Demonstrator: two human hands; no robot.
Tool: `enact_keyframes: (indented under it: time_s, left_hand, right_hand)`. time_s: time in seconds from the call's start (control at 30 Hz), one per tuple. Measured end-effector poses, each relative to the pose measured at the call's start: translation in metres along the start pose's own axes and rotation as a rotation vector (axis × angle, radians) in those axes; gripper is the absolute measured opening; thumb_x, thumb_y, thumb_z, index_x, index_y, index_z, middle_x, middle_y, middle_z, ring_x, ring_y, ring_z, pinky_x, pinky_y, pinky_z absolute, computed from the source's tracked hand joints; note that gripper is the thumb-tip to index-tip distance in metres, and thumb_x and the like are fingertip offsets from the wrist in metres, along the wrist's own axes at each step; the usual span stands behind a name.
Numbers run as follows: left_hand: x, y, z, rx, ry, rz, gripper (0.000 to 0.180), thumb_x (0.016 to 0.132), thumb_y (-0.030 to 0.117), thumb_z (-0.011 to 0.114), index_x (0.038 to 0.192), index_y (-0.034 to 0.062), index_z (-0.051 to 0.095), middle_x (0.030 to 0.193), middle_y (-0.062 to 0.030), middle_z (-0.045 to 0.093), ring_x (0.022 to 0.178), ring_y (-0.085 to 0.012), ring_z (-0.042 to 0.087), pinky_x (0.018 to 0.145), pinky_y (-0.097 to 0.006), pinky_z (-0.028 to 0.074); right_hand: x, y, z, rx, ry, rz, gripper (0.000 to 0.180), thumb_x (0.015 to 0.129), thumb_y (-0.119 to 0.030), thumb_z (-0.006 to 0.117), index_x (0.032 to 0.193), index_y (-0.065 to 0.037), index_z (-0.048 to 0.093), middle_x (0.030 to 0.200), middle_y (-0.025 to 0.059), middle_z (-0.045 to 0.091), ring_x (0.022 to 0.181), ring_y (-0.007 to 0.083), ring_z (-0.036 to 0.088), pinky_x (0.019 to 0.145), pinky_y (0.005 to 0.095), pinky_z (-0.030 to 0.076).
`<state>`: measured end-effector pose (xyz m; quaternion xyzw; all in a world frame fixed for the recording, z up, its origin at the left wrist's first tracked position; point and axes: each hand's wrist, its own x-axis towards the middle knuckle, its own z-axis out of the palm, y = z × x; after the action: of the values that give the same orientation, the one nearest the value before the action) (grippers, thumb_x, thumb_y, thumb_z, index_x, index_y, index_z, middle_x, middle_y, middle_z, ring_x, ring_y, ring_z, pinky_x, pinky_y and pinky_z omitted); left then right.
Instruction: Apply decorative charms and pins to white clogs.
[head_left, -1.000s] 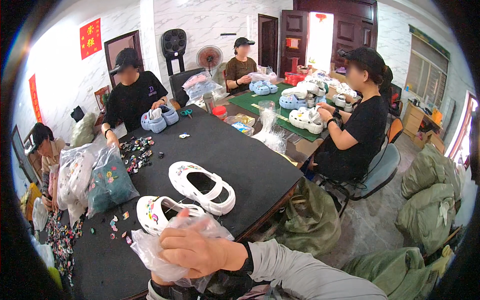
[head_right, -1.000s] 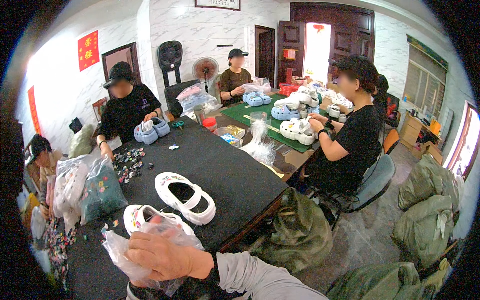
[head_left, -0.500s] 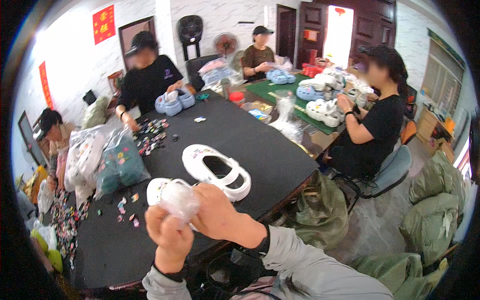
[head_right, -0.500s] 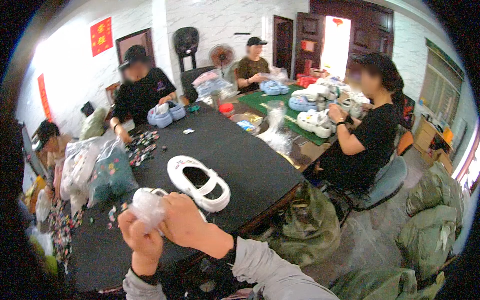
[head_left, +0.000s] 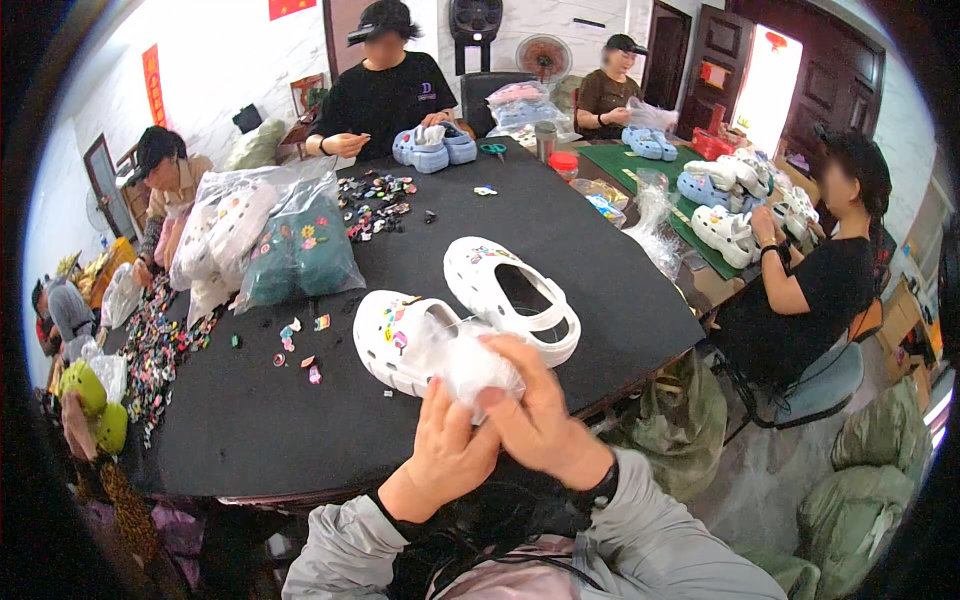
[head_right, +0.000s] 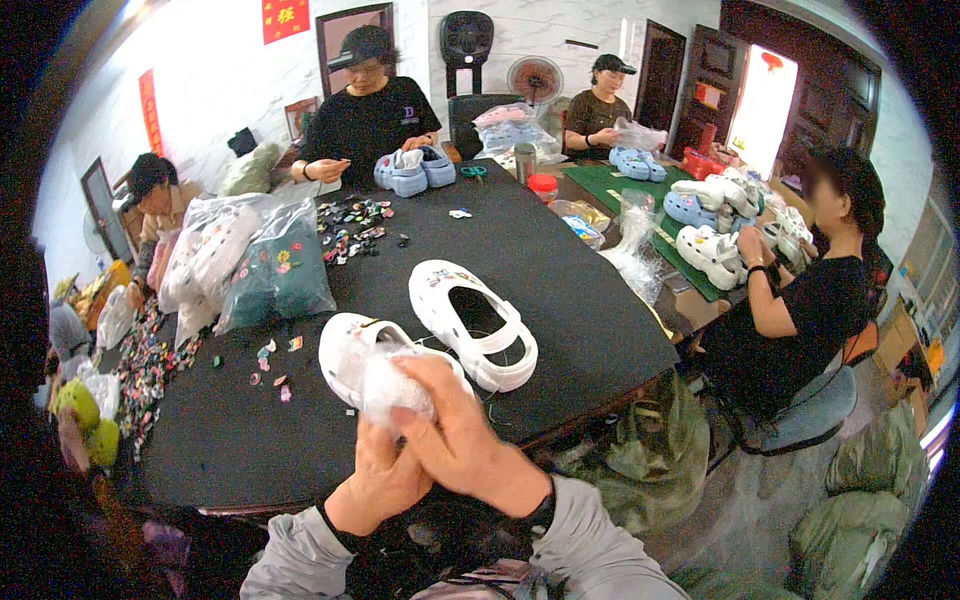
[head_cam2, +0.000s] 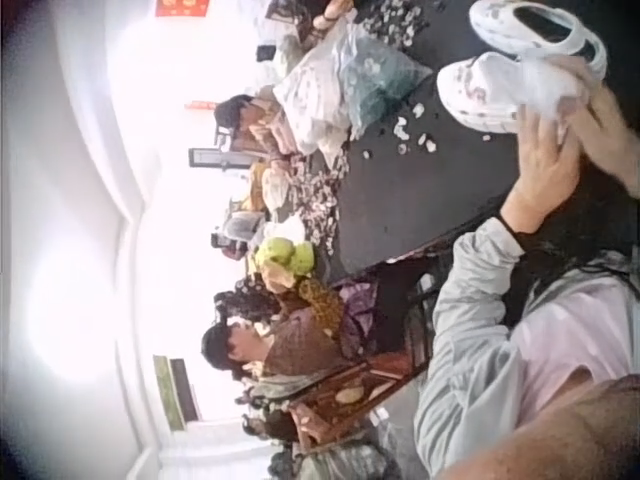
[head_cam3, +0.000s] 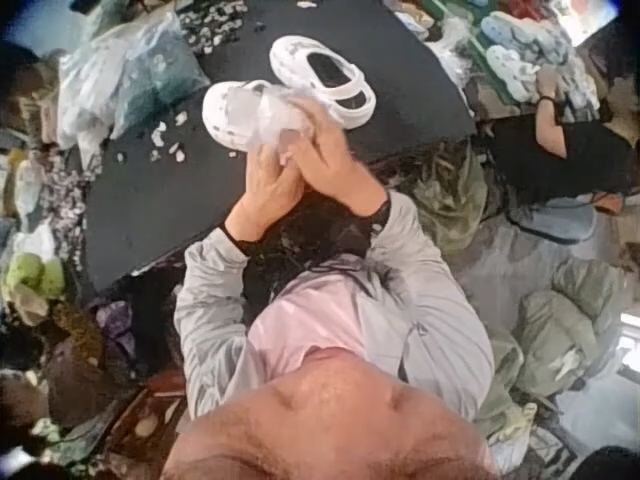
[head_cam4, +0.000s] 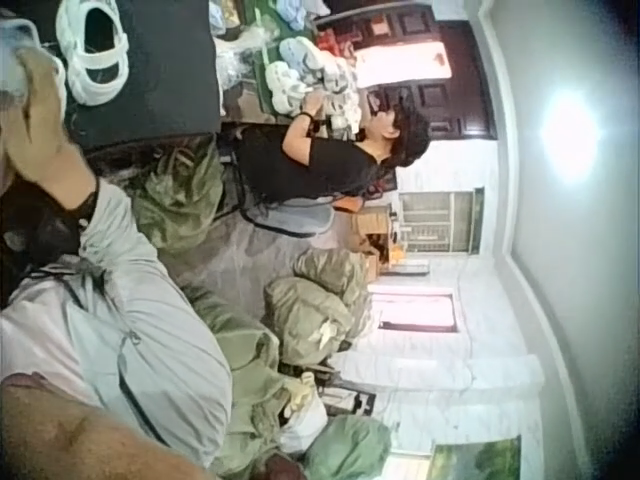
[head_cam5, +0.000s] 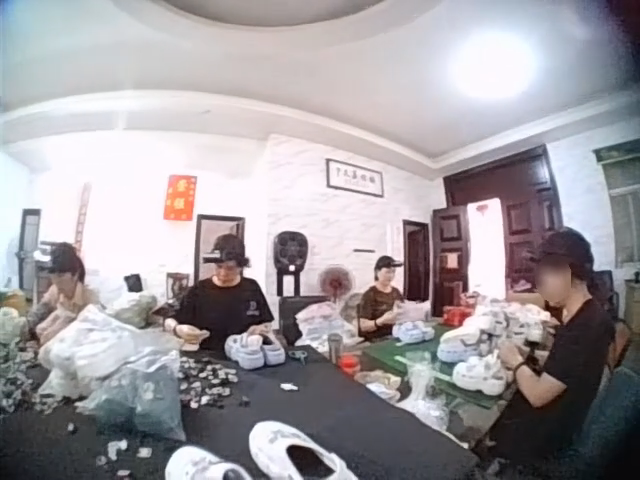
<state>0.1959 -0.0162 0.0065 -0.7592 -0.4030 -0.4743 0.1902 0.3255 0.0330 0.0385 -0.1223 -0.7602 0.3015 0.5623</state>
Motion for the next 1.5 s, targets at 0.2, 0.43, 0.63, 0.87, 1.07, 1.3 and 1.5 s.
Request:
enact_keyframes:
  time_s: [0.2, 0.43, 0.63, 0.87, 1.07, 1.3, 1.5]
  left_hand:
    - [0.021, -0.002, 0.022, 0.046, -0.391, 0.041, 0.05, 0.068, 0.01, 0.067, 0.118, 0.0105, 0.059, 0.137, -0.0152, 0.045, 0.128, -0.0377, 0.042, 0.1, -0.057, 0.035]
    - [0.031, -0.034, 0.056, 0.112, -0.471, -0.163, 0.054, 0.075, 0.028, 0.072, 0.122, 0.0069, 0.055, 0.129, -0.0146, 0.051, 0.123, -0.034, 0.046, 0.096, -0.057, 0.039]
    - [0.03, -0.044, 0.062, -0.076, -0.545, -0.157, 0.035, 0.076, 0.026, 0.069, 0.105, 0.0088, 0.062, 0.111, -0.0099, 0.06, 0.108, -0.0302, 0.055, 0.084, -0.044, 0.05]
    - [0.031, -0.044, 0.061, -0.114, -0.543, -0.182, 0.031, 0.076, 0.024, 0.069, 0.101, 0.0072, 0.064, 0.106, -0.0098, 0.062, 0.106, -0.0304, 0.056, 0.086, -0.04, 0.051]
    - [0.032, -0.042, 0.062, -0.137, -0.529, -0.186, 0.03, 0.075, 0.022, 0.069, 0.101, 0.0066, 0.064, 0.107, -0.0106, 0.061, 0.107, -0.0317, 0.055, 0.087, -0.04, 0.05]
    - [0.022, -0.041, 0.055, -0.136, -0.266, -0.156, 0.029, 0.07, 0.018, 0.073, 0.095, 0.0061, 0.063, 0.103, -0.0113, 0.06, 0.106, -0.034, 0.057, 0.087, -0.042, 0.05]
    - [-0.001, -0.042, 0.03, -0.148, 0.037, -0.131, 0.021, 0.064, 0.008, 0.073, 0.083, 0.0102, 0.063, 0.095, -0.0074, 0.06, 0.092, -0.0291, 0.06, 0.079, -0.04, 0.047]
  right_hand:
    - [0.073, 0.038, -0.076, -0.453, 0.027, -0.027, 0.038, 0.076, 0.005, 0.057, 0.115, 0.002, 0.055, 0.109, 0.0224, 0.058, 0.101, 0.0399, 0.057, 0.087, 0.0423, 0.047]
    - [0.057, 0.118, -0.099, -0.989, -0.615, 0.345, 0.036, 0.079, -0.023, 0.062, 0.109, -0.005, 0.055, 0.106, 0.021, 0.062, 0.093, 0.04, 0.06, 0.076, 0.0494, 0.049]
    - [0.074, 0.137, -0.059, -1.312, -0.514, 0.073, 0.017, 0.08, -0.009, 0.058, 0.096, -0.003, 0.056, 0.091, 0.0166, 0.063, 0.083, 0.0305, 0.066, 0.066, 0.0382, 0.056]
    - [0.095, 0.127, -0.063, -1.196, -0.681, 0.112, 0.018, 0.079, -0.012, 0.059, 0.093, -0.001, 0.059, 0.088, 0.0174, 0.065, 0.078, 0.0359, 0.067, 0.067, 0.0425, 0.055]
    - [0.093, 0.125, -0.072, -0.986, -0.931, 0.275, 0.02, 0.083, -0.016, 0.052, 0.088, 0.002, 0.061, 0.092, 0.025, 0.065, 0.087, 0.0387, 0.064, 0.075, 0.0482, 0.051]
    - [0.069, 0.102, -0.043, -0.938, -0.549, 0.445, 0.044, 0.09, -0.034, 0.053, 0.103, 0.007, 0.059, 0.097, 0.0274, 0.065, 0.092, 0.0439, 0.062, 0.081, 0.0486, 0.049]
    - [0.062, 0.099, -0.02, -0.937, -0.451, 0.581, 0.101, 0.074, -0.053, 0.07, 0.135, 0.015, 0.026, 0.102, 0.0366, 0.06, 0.098, 0.0461, 0.06, 0.085, 0.0449, 0.05]
